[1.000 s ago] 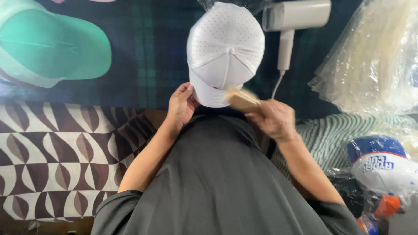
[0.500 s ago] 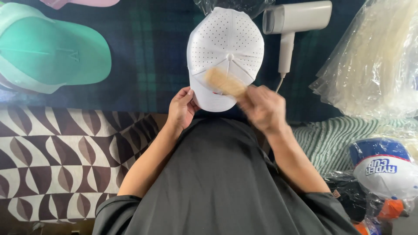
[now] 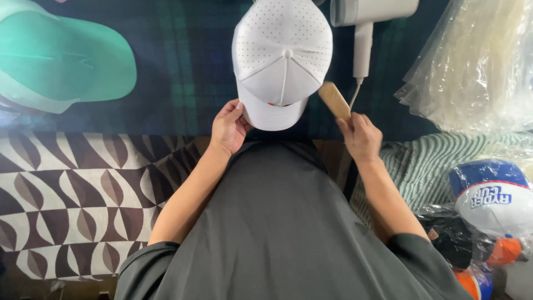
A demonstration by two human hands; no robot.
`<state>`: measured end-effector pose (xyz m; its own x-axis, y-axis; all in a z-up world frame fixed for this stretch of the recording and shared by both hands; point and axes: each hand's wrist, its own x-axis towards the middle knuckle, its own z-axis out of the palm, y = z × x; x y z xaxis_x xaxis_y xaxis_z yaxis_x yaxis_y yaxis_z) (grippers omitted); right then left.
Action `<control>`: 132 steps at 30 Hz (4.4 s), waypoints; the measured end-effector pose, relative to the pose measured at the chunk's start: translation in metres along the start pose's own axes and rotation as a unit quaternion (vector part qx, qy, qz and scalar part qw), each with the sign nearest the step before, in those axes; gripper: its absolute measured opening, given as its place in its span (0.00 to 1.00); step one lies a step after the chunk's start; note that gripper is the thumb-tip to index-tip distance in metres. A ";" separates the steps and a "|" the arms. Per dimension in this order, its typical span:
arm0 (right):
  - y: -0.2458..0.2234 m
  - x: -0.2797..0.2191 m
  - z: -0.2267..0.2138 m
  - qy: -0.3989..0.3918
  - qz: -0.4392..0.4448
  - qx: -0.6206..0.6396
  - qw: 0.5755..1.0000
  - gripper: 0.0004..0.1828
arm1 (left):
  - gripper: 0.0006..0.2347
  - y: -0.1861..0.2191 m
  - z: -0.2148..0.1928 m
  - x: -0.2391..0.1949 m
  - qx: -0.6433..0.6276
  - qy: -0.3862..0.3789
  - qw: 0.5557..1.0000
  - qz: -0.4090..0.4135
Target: The person brushes a white baseball cap with a wooden brush, focusing on the crown and brim. They then use a hairdryer to blow air onto the cap's surface.
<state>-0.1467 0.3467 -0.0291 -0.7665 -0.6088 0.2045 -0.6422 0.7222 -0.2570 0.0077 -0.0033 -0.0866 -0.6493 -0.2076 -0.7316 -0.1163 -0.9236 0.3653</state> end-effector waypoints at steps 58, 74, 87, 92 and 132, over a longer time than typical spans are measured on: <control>-0.006 -0.006 0.014 0.043 -0.035 0.063 0.996 0.17 | 0.02 -0.009 -0.006 -0.006 -0.001 -0.002 1.000 -0.007; -0.093 0.080 -0.022 0.058 -0.185 0.146 0.970 0.11 | 0.03 -0.012 -0.008 -0.003 0.012 0.012 1.000 -0.004; -0.037 0.084 -0.023 0.046 -0.232 0.085 0.968 0.11 | 0.03 -0.004 -0.008 -0.003 0.024 0.003 1.000 -0.005; 0.027 0.063 -0.038 0.108 -0.154 0.004 0.982 0.15 | 0.03 0.001 -0.007 -0.009 0.049 -0.002 0.999 -0.006; -0.065 0.120 -0.021 -0.125 0.368 0.330 0.860 0.26 | 0.03 0.000 0.001 -0.007 0.046 0.029 0.998 -0.014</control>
<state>-0.1974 0.2337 0.0322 -0.8846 -0.1770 -0.4315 0.2251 0.6483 -0.7274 0.0114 -0.0015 -0.0811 -0.6009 -0.2031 -0.7731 -0.2045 -0.8959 0.3944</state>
